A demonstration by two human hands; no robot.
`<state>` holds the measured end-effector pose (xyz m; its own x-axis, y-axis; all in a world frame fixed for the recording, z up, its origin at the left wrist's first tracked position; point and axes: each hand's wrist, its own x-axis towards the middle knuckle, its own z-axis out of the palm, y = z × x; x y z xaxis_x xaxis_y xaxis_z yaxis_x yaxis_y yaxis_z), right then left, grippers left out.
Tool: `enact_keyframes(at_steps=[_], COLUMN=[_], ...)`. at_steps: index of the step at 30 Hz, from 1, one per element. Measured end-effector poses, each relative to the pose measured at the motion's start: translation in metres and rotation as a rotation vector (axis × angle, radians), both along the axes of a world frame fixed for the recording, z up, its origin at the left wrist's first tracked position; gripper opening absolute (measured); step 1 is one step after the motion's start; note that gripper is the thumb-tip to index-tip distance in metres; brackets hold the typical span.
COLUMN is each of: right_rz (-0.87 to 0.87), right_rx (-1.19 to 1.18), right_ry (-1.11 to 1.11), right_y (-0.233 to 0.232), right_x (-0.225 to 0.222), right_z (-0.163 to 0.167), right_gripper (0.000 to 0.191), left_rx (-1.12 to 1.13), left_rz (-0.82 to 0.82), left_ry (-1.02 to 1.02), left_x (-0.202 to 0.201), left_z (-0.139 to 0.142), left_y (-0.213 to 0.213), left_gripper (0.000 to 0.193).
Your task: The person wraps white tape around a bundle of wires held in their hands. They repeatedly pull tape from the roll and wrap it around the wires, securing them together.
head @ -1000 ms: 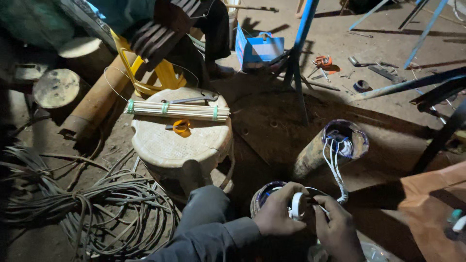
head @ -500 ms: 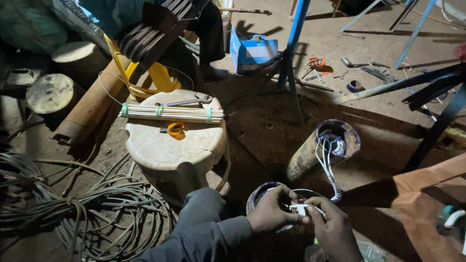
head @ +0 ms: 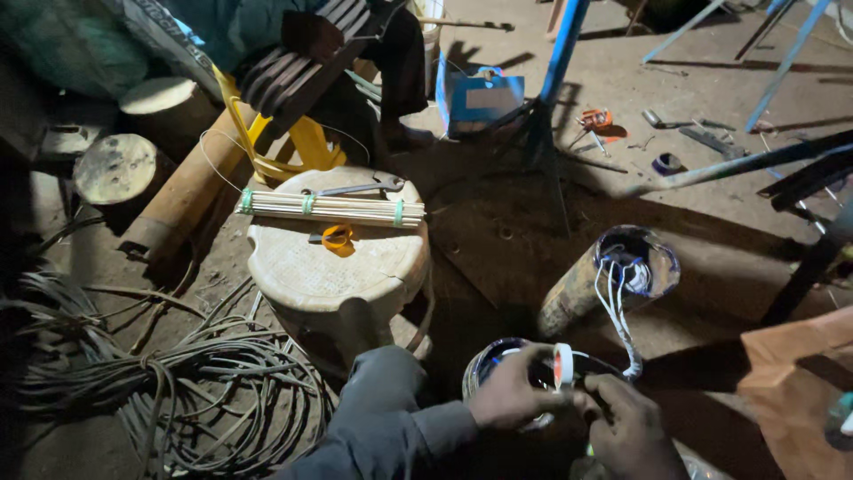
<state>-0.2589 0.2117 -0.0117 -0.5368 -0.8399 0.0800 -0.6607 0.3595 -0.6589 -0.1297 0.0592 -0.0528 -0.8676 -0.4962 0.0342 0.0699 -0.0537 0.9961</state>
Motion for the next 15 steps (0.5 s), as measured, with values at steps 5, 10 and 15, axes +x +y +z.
enact_keyframes(at_steps=[5, 10, 15], right_rz=[-0.179, -0.203, -0.238], right_rx=[0.109, -0.069, -0.012], right_ry=[-0.08, 0.01, -0.03], right_y=[-0.002, -0.012, -0.017], right_x=[0.006, 0.013, 0.016], right_z=[0.008, 0.014, 0.02], right_gripper=[0.036, 0.02, 0.02], left_rx=[0.26, -0.214, -0.499], left_rz=[-0.042, 0.057, -0.02], left_ry=[-0.129, 0.193, 0.265], left_x=[-0.006, 0.017, 0.032], left_z=[0.013, 0.023, 0.019], left_y=[-0.008, 0.004, 0.007], left_gripper=[0.062, 0.065, 0.057])
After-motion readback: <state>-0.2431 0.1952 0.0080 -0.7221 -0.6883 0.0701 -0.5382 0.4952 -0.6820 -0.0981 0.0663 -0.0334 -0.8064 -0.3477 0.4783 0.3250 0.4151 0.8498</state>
